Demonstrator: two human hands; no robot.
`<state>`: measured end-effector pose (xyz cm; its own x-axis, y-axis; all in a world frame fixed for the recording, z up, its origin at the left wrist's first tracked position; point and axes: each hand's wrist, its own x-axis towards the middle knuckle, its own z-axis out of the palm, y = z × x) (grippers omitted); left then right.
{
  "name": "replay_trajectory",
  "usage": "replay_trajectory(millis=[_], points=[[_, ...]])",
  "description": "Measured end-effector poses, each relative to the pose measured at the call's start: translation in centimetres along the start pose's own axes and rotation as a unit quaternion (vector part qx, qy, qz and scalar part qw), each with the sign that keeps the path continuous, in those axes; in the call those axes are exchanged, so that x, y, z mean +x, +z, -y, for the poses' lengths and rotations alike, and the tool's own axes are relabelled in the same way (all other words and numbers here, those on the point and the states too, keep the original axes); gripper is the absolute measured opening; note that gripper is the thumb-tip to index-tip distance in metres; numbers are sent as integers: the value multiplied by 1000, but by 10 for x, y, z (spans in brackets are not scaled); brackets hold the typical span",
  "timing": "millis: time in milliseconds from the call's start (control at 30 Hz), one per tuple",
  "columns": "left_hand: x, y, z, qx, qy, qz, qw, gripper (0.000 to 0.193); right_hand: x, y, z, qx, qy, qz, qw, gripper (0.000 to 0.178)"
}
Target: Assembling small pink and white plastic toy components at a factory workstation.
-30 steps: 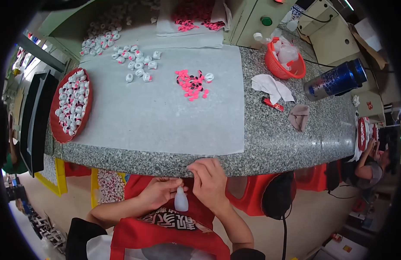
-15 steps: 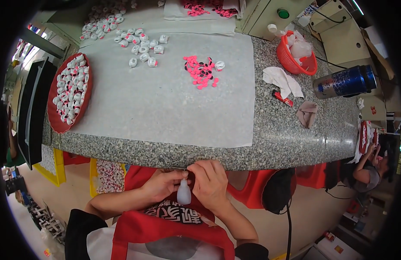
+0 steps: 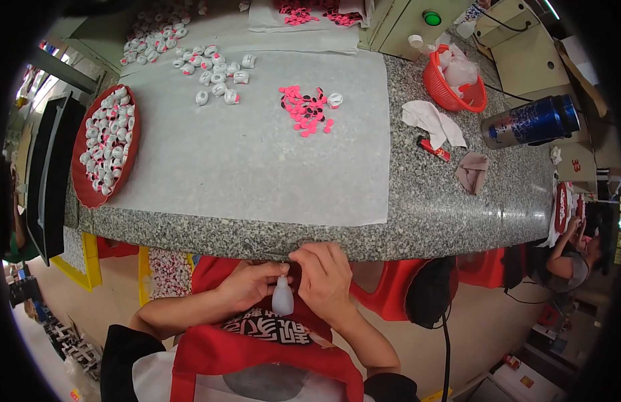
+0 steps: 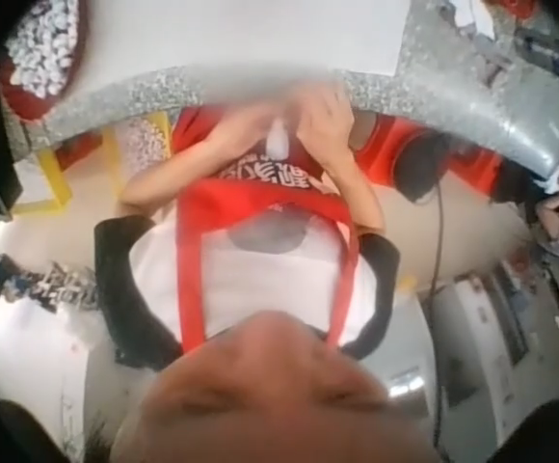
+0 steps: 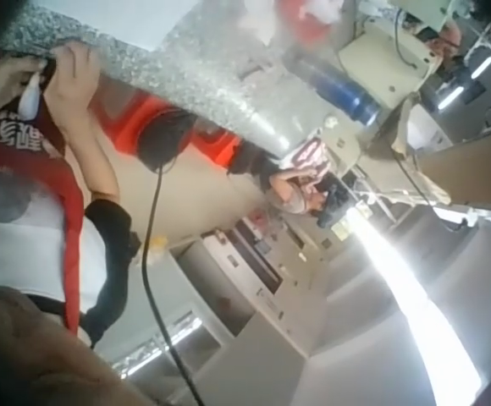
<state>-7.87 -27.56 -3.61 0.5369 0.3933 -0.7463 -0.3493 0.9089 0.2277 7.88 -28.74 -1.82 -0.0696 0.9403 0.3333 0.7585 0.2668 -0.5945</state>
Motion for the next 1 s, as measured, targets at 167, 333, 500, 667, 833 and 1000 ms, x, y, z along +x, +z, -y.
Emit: replay_trajectory(millis=[167,333,500,667,833,1000], points=[[5,-2,-3,-3,11,-2,1000,22,2,7,3,-15,-11,-6,1000,19],[8,0,-6,13,30,-7,999,19,10,0,-1,-1,4,1,1000,23],[2,8,-10,33,0,6,999,28,12,3,-1,-44,4,-17,999,26],[38,-44,4,48,-63,92,993,24,-9,8,-1,49,-10,-56,997,23],[70,-124,12,105,-127,87,982,53,-13,39,-29,-5,58,-22,998,22],[36,-92,-17,246,-59,154,955,43,-17,30,-6,19,-4,-17,1000,20]])
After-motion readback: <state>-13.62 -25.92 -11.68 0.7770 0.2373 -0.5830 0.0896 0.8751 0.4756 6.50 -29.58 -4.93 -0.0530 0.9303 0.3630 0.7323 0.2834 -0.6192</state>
